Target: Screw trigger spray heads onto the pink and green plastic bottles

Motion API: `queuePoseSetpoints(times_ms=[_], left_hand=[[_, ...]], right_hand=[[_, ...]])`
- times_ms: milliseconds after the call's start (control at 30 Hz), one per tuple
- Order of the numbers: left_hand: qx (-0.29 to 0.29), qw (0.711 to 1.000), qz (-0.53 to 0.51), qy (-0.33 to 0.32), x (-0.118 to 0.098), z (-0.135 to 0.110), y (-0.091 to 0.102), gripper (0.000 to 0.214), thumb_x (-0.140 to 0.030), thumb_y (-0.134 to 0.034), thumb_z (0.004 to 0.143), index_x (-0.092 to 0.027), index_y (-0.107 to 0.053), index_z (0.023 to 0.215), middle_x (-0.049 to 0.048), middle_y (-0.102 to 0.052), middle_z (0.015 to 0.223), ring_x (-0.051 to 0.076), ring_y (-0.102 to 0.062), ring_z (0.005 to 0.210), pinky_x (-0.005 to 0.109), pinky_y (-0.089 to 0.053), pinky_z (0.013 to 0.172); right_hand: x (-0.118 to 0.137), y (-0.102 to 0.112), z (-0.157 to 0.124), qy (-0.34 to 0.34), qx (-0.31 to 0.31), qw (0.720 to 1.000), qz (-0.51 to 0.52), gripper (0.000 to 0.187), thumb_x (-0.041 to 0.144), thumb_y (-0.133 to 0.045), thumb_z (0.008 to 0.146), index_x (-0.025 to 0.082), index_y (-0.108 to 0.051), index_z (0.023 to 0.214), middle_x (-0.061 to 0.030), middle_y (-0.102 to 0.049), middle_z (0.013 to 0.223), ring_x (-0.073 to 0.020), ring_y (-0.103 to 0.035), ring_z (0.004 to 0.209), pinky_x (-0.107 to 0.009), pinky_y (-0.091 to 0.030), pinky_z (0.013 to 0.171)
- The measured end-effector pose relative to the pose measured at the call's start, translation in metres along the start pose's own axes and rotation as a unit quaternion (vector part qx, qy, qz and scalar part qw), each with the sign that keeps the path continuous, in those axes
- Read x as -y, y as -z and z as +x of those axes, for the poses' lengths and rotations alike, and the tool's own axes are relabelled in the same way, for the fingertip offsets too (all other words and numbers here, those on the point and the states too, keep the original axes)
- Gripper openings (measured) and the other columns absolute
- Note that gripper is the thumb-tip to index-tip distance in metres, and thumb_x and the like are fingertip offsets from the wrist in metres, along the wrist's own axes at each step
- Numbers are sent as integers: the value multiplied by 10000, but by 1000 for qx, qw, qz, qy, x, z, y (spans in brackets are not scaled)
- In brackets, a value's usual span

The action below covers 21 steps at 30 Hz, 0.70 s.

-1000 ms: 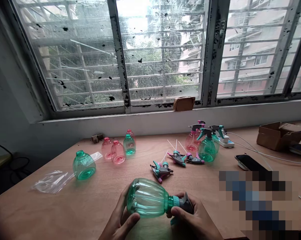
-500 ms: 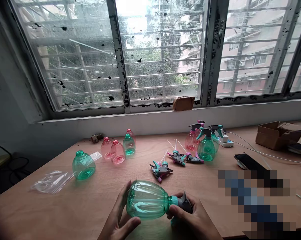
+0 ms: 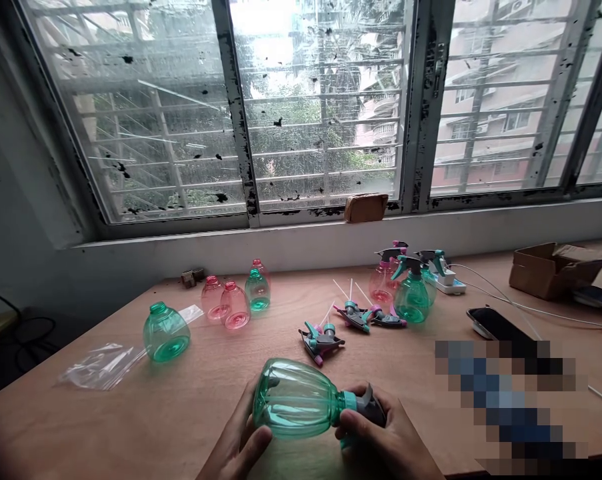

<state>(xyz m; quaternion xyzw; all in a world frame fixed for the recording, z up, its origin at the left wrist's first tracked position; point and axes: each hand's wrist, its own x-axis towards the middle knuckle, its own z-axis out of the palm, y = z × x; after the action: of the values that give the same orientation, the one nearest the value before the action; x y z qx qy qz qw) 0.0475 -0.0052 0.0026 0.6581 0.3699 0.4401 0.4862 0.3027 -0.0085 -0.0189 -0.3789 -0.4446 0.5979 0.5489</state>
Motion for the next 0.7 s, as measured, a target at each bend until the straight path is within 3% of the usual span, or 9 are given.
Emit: queuePoseSetpoints(times_ms=[300, 700], left_hand=[[43, 998, -43, -13, -2, 3, 0, 709, -542, -558, 919, -252, -311, 1517, 110, -448, 1540, 352, -384, 1423, 479, -312, 1166], [31, 998, -56, -2, -6, 2, -1, 701, -539, -591, 904, -250, -355, 1497, 87, -412, 1562, 340, -372, 1428, 427, -334, 1166]], right_hand=[[-6, 4, 2, -20, -9, 1000, -10, 426, 448, -856, 708, 156, -643, 932, -42, -802, 652, -197, -712, 621, -305, -551, 613], [1, -1, 0, -14, 1, 1000, 8, 400, 457, -862, 695, 159, -664, 876, -23, -785, 627, -176, -699, 581, -274, -551, 576]])
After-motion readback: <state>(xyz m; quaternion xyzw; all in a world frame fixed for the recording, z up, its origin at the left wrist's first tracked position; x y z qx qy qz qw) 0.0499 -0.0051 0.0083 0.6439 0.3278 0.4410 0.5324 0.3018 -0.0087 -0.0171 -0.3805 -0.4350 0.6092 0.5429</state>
